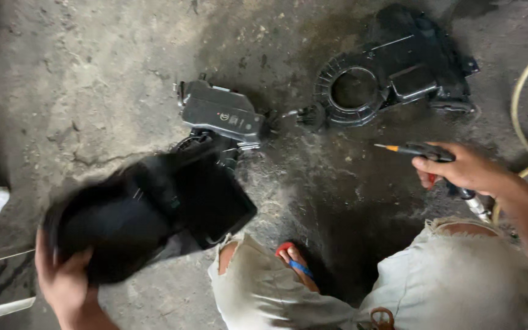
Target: The person uses a screwdriver to scrape and clean a black plastic part, then flips it over to clean the other side. The person continues scraping the surface of the part while sitting on the floor.
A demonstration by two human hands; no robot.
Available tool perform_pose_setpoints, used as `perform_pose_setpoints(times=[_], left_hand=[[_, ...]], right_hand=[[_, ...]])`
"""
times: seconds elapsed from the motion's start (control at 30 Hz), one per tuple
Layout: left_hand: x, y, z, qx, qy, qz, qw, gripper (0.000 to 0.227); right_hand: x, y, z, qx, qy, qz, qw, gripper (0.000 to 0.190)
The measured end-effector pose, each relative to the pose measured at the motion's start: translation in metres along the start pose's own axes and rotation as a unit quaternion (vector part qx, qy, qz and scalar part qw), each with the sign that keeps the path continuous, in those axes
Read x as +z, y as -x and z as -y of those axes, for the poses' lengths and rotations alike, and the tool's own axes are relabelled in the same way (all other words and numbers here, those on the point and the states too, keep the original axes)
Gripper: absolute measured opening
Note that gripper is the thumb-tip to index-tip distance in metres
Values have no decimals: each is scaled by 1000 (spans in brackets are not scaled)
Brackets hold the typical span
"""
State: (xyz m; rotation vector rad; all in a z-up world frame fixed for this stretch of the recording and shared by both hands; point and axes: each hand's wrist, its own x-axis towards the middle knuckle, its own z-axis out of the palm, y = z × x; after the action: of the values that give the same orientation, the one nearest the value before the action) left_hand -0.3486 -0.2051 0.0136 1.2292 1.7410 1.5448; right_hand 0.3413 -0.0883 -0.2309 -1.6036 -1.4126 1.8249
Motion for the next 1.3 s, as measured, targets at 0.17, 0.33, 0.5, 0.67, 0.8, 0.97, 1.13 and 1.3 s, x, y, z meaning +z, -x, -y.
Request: perform_pose_setpoints(times=[0.17, 0.33, 0.5, 0.67, 0.8, 0.97, 1.13, 1.3], left_hand=[[-76, 92, 124, -129, 7, -214, 968, 83], [-62, 112, 219, -275, -342, -215, 873, 78], [44, 15, 174, -235, -396, -49, 886, 43], [262, -73, 119, 15, -473, 403, 783, 54], [431, -58, 121, 252, -462, 599, 603, 37], [574, 2, 189, 214, -516, 565, 607, 52], [607, 40, 279, 325, -489, 370, 720, 80], [607, 33, 283, 238, -541, 535, 603, 54]], right_hand=[[-9, -1, -4, 80, 53, -94, 991, 39], [-2, -12, 21, 103, 103, -143, 979, 37], [9, -22, 42, 107, 136, -167, 971, 49], [15, -21, 49, 76, 156, -203, 963, 51], [20, -17, 50, 75, 152, -226, 959, 55], [14, -14, 47, 67, 134, -208, 967, 59], [9, -10, 46, 105, 90, -137, 981, 61], [-22, -3, 42, 162, 96, -256, 948, 54]])
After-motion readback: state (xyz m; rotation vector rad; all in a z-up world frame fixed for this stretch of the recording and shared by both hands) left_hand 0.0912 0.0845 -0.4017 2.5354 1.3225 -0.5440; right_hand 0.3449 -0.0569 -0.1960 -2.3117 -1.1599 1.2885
